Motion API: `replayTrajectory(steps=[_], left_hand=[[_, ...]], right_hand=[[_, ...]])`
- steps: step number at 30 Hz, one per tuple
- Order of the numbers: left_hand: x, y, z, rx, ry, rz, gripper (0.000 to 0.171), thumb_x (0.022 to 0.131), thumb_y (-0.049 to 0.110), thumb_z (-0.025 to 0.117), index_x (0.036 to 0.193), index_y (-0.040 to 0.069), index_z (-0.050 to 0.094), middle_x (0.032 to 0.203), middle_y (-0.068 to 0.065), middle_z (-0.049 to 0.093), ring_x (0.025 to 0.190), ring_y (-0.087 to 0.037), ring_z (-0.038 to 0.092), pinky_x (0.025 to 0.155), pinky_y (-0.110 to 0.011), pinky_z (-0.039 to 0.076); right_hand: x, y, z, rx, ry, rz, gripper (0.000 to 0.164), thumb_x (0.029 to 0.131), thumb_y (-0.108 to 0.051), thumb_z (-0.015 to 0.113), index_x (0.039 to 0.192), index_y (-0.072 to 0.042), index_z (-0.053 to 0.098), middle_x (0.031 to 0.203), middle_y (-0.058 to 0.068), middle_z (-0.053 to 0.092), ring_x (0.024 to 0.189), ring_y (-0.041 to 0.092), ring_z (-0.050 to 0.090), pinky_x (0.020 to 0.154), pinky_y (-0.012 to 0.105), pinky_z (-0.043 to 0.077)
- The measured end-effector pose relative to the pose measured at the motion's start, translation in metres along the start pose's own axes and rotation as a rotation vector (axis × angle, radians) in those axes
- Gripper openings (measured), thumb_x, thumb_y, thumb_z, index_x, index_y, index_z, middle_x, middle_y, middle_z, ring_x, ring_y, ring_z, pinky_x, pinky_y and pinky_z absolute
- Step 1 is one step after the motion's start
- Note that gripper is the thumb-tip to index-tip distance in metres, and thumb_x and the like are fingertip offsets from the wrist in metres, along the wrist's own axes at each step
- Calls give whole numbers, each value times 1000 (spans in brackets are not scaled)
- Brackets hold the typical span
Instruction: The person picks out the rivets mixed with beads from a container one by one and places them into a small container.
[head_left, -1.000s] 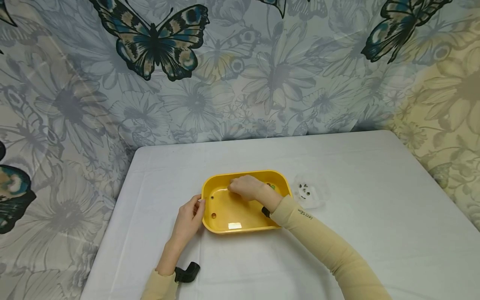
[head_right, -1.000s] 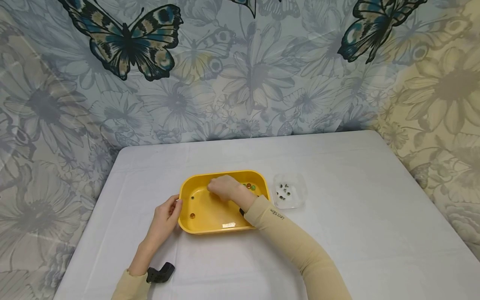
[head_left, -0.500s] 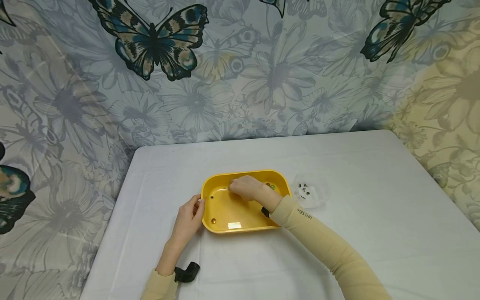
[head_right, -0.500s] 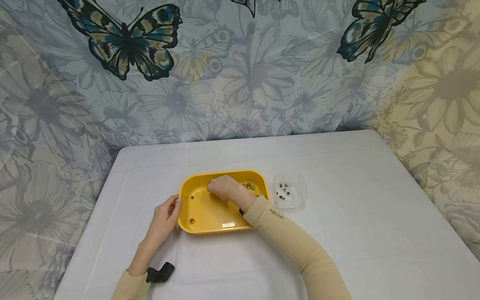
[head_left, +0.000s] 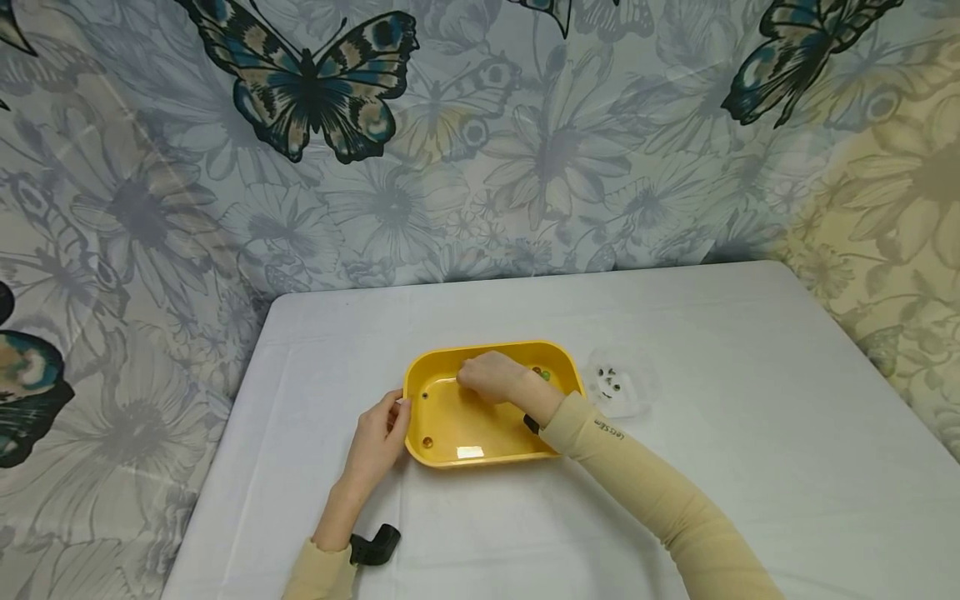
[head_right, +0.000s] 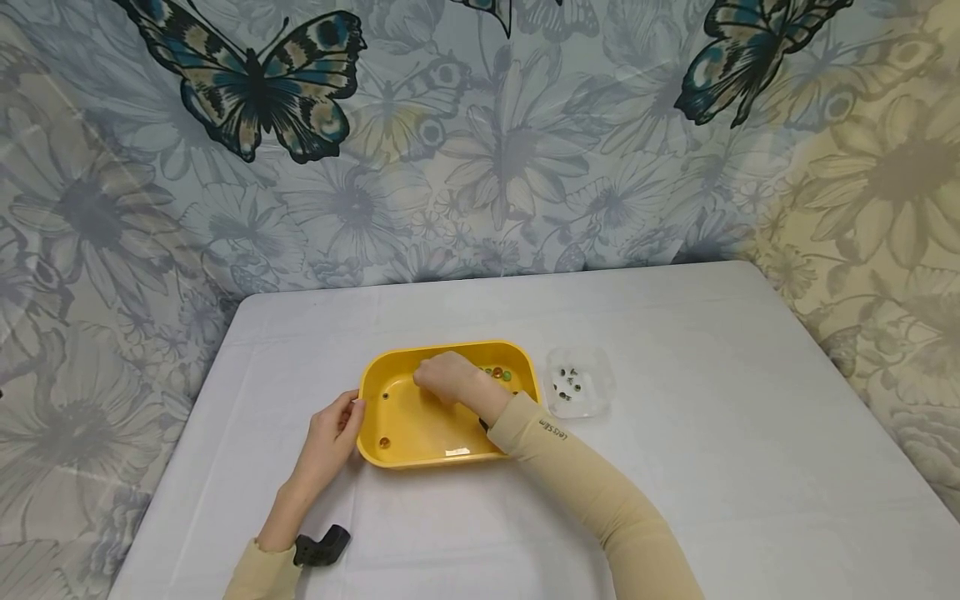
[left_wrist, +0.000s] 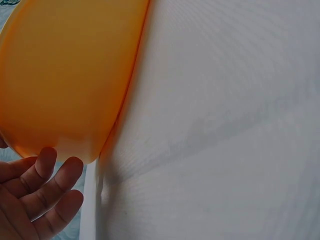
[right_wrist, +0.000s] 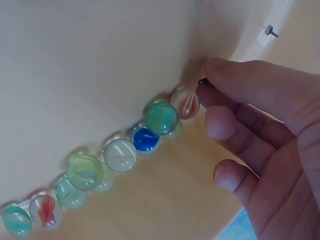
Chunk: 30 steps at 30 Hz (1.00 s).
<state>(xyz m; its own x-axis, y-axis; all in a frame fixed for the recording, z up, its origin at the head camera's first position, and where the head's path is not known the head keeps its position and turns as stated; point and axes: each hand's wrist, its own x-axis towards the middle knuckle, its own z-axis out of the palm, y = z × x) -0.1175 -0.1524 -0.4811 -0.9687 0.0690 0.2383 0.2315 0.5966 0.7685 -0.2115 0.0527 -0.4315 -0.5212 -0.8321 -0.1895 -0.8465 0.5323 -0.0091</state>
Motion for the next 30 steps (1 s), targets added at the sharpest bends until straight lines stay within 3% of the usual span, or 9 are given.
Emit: replayTrajectory(steps=[30], left_hand=[[1,0,0,-1,8,8,27,97,19,49,111,-1,61,71,3,54,60,-9,49,55,-22,45]], right_hand=[[-7,-4,-18,58,19,-30,13,92,-1,52,88,-4,64,79,4,55,64,15,36,60,23,35]])
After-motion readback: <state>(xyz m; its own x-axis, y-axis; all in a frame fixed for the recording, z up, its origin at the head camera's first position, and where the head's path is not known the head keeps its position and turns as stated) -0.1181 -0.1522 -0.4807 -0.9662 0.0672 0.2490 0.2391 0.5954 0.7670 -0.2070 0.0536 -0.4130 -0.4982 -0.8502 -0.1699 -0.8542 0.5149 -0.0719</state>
